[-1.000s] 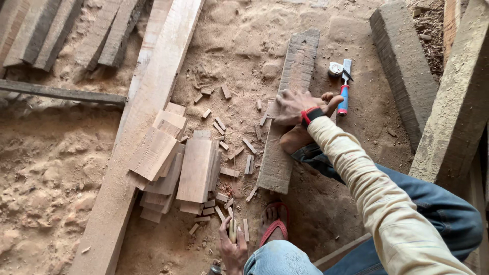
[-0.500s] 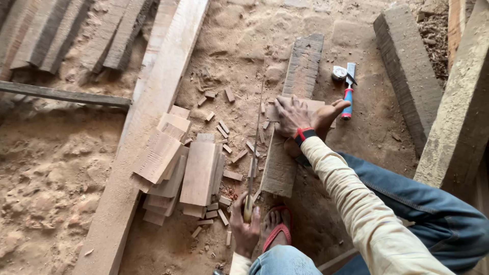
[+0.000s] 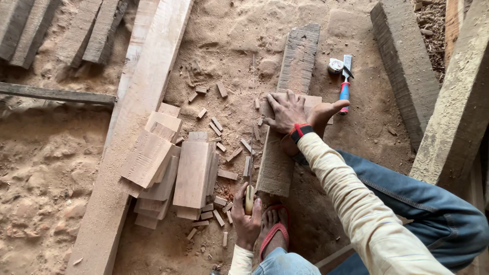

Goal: The person uses a hand saw to cut small wooden planks into shorter pieces. They hold the wood steady with their right foot and repeatedly saw through each piece, stacking the cut sections nearby.

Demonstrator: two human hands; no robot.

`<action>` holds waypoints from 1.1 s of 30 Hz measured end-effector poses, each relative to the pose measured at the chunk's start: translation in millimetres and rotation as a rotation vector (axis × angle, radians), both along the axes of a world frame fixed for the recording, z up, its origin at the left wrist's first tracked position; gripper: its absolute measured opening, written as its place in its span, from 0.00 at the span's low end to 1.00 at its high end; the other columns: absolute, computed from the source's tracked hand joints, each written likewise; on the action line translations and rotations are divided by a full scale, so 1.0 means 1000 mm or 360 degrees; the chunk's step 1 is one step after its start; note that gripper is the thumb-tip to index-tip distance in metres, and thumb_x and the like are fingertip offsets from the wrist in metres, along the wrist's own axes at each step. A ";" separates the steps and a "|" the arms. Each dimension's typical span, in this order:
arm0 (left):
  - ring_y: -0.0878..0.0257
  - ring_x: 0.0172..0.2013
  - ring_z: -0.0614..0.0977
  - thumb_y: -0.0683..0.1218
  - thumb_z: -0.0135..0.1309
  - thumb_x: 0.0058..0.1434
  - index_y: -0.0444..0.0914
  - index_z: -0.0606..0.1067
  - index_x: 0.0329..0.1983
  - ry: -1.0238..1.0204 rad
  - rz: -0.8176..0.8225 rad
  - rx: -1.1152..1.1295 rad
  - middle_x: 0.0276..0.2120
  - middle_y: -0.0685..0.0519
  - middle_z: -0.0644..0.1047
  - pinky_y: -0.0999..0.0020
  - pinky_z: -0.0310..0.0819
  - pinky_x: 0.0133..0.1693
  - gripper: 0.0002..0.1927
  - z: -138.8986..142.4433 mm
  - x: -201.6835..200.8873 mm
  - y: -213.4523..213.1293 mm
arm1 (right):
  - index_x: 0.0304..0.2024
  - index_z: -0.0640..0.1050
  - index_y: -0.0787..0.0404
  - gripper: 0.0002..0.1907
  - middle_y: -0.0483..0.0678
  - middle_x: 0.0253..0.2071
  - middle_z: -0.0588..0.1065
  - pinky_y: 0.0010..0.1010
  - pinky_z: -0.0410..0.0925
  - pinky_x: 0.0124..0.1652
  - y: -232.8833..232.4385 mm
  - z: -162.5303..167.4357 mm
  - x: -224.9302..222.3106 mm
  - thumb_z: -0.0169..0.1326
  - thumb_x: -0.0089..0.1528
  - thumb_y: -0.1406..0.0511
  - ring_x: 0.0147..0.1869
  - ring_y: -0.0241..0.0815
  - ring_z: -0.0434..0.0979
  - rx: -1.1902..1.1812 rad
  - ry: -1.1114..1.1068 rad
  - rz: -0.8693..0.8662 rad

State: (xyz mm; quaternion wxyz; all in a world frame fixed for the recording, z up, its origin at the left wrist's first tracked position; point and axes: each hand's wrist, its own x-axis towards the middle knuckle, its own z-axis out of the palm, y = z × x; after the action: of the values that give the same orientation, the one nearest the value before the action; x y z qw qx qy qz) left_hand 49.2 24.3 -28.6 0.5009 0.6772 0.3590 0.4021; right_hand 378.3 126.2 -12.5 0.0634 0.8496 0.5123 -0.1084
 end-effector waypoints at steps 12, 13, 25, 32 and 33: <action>0.61 0.35 0.84 0.39 0.54 0.59 0.35 0.67 0.64 -0.0024 0.0056 -0.0123 0.43 0.46 0.80 0.66 0.83 0.36 0.27 -0.001 0.000 -0.005 | 0.49 0.72 0.58 0.17 0.50 0.48 0.78 0.57 0.65 0.62 0.024 -0.013 0.006 0.47 0.70 0.52 0.58 0.57 0.73 0.0413 0.0301 -0.0283; 0.61 0.34 0.85 0.39 0.54 0.59 0.36 0.67 0.64 -0.0018 0.0048 -0.0151 0.43 0.46 0.80 0.66 0.85 0.36 0.27 -0.004 -0.002 -0.006 | 0.47 0.72 0.57 0.15 0.49 0.47 0.78 0.61 0.62 0.60 0.026 -0.012 0.008 0.47 0.69 0.54 0.56 0.57 0.73 0.0447 0.0303 -0.0254; 0.61 0.34 0.83 0.40 0.53 0.60 0.35 0.69 0.64 0.0097 0.0080 -0.0122 0.36 0.48 0.80 0.65 0.81 0.36 0.26 -0.012 -0.010 -0.016 | 0.56 0.70 0.54 0.16 0.56 0.49 0.74 0.56 0.62 0.50 0.033 -0.031 0.008 0.48 0.65 0.64 0.46 0.53 0.73 0.0706 0.0198 -0.0282; 0.60 0.36 0.84 0.38 0.54 0.60 0.33 0.69 0.63 -0.0065 0.0021 -0.0098 0.42 0.45 0.79 0.66 0.82 0.38 0.26 0.005 0.000 -0.002 | 0.60 0.71 0.54 0.25 0.63 0.57 0.72 0.55 0.59 0.54 0.017 -0.011 0.006 0.54 0.59 0.65 0.54 0.57 0.73 0.1390 0.0044 0.0183; 0.60 0.37 0.84 0.38 0.54 0.60 0.33 0.68 0.63 -0.0063 0.0035 -0.0010 0.45 0.44 0.79 0.65 0.82 0.39 0.26 0.006 0.002 0.000 | 0.59 0.73 0.54 0.25 0.62 0.57 0.72 0.56 0.57 0.57 0.016 -0.010 0.006 0.55 0.57 0.64 0.57 0.58 0.73 0.1429 -0.0012 0.0249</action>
State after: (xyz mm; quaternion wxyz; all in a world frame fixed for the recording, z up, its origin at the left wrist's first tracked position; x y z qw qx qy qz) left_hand 51.2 23.9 -22.2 0.5057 0.6635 0.3575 0.4197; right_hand 384.7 142.5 -22.8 -0.3014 0.7520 0.5710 0.1327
